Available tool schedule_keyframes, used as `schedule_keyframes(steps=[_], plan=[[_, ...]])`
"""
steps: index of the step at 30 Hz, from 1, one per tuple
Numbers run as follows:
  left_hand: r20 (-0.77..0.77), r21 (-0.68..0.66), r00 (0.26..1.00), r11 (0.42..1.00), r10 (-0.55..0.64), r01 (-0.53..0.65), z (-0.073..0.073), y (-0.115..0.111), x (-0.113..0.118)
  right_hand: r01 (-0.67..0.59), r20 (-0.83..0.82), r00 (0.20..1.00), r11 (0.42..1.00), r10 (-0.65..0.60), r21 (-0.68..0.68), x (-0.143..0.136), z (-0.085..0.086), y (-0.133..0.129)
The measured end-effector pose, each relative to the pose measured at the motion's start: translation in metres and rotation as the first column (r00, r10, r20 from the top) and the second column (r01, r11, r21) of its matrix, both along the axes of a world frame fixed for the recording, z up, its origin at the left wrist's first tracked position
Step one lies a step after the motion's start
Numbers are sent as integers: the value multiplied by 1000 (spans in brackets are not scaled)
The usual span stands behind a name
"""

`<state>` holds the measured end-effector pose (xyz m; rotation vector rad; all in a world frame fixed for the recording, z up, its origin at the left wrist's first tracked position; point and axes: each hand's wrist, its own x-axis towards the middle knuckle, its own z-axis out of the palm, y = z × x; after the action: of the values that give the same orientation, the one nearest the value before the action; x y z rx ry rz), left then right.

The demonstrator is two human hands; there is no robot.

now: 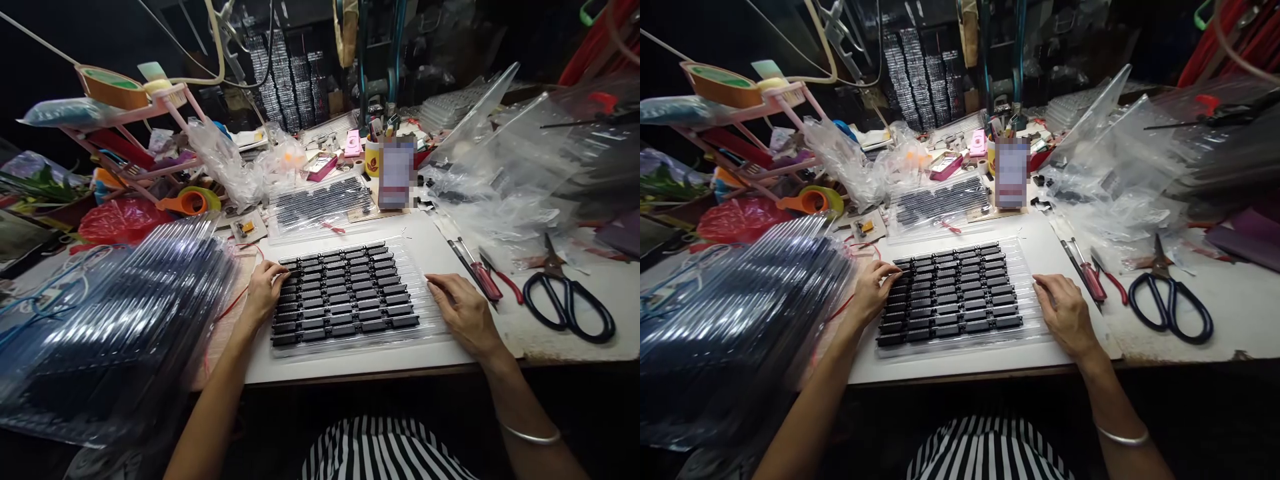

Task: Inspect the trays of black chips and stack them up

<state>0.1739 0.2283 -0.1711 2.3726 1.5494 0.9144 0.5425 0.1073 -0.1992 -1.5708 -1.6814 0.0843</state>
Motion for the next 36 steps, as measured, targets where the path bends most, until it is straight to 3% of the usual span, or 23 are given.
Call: schedule_keyframes(steps=[12, 16, 22, 25, 28, 32, 34, 36], plan=[[15, -41, 996, 996, 86, -85, 1, -10, -1, -4, 2, 1000, 1000, 4, -7, 0, 0, 0], [19, -74, 983, 981, 180, -178, 4, -14, -3, -4, 0, 1000, 1000, 4, -15, 0, 1, 0], [-21, -304, 995, 947, 103, -104, -7, -12, -3, 35, 22, 999, 998, -33, -51, -1, 3, 0], [27, -349, 991, 930, 133, -116, -5, -17, -1, 43, 25, 999, 998, -41, -55, -1, 3, 1], [98, -269, 976, 949, 195, -163, 12, -42, -2, 10, 5, 1000, 1000, -10, -20, -2, 2, -2], [181, -13, 947, 964, 265, -267, 47, -96, -12, -9, -33, 999, 1000, 10, 26, 1, -4, -7], [204, 147, 914, 912, 351, -383, 62, -120, -25, -4, -56, 998, 1000, 4, 12, 4, -7, -8], [190, 274, 863, 819, 468, -504, 70, -137, -46, 6, -88, 996, 1000, -9, -27, 6, -8, -8]])
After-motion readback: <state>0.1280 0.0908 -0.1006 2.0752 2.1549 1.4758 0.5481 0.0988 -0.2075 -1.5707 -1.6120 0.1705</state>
